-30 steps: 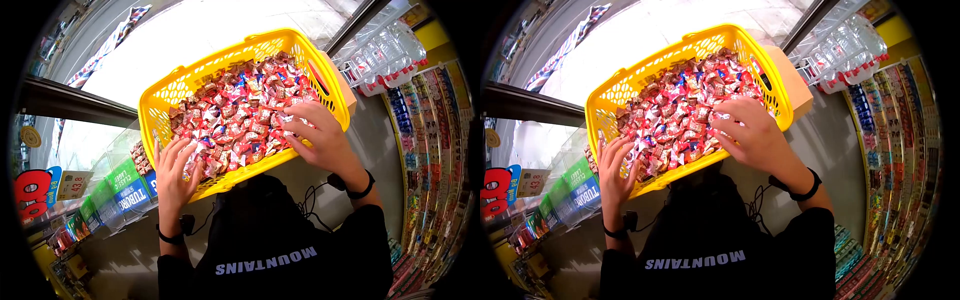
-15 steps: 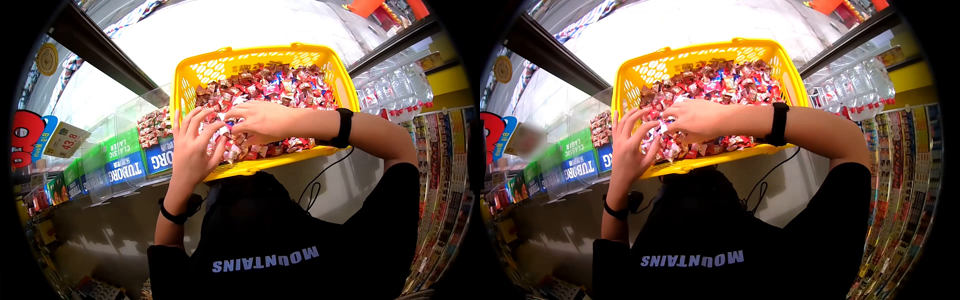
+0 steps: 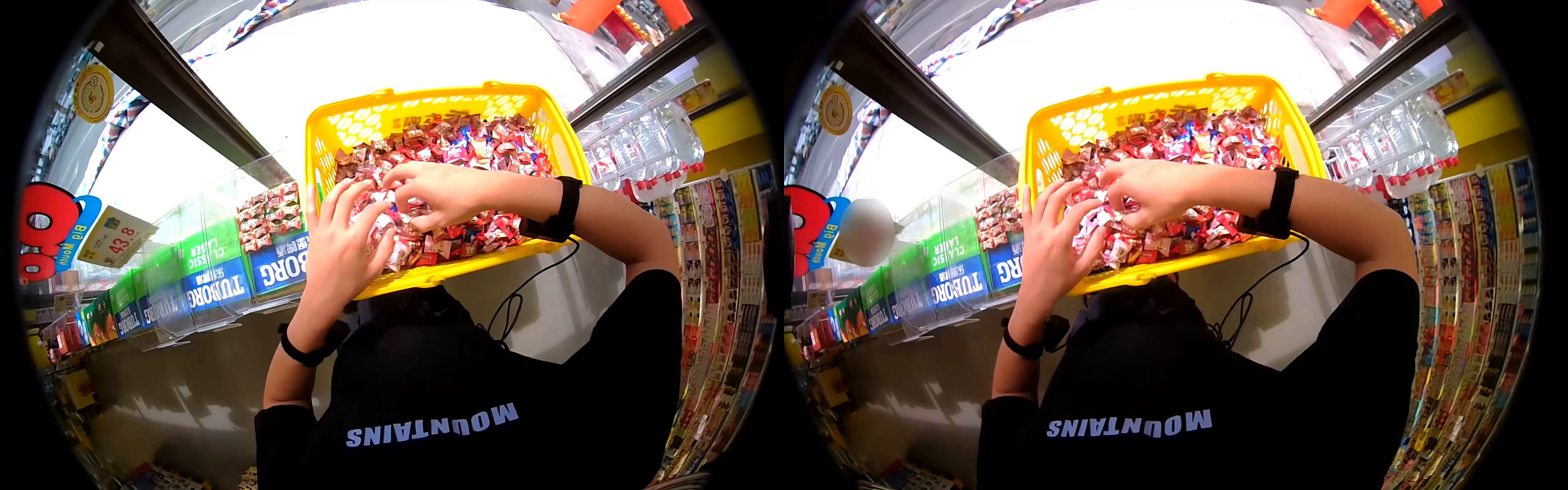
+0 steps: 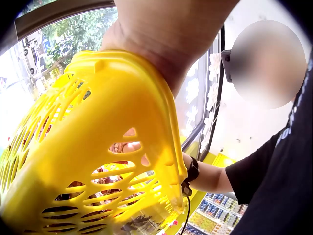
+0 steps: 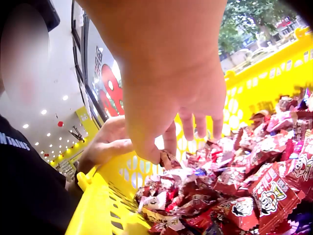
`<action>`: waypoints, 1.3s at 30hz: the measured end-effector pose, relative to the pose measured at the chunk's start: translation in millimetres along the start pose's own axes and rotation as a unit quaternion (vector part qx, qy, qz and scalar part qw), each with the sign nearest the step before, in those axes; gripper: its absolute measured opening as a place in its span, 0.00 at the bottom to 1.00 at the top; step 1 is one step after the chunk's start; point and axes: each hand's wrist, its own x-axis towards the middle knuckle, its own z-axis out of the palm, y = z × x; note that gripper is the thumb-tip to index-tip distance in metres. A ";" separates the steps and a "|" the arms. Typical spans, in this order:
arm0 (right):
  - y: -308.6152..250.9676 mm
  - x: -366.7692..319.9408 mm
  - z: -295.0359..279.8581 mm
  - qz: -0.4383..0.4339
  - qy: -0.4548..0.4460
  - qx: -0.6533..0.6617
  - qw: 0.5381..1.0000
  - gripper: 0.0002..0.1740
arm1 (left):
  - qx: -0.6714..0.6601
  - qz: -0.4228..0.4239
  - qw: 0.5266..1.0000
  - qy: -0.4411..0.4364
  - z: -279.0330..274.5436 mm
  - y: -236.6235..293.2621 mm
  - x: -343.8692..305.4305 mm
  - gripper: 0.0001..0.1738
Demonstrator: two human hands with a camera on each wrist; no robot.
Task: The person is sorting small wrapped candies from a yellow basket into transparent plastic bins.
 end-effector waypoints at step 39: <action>-175.5 130.6 105.0 0.043 0.411 0.044 0.909 0.12 | -0.098 0.040 0.993 -0.056 -118.1 -123.6 -115.5 0.08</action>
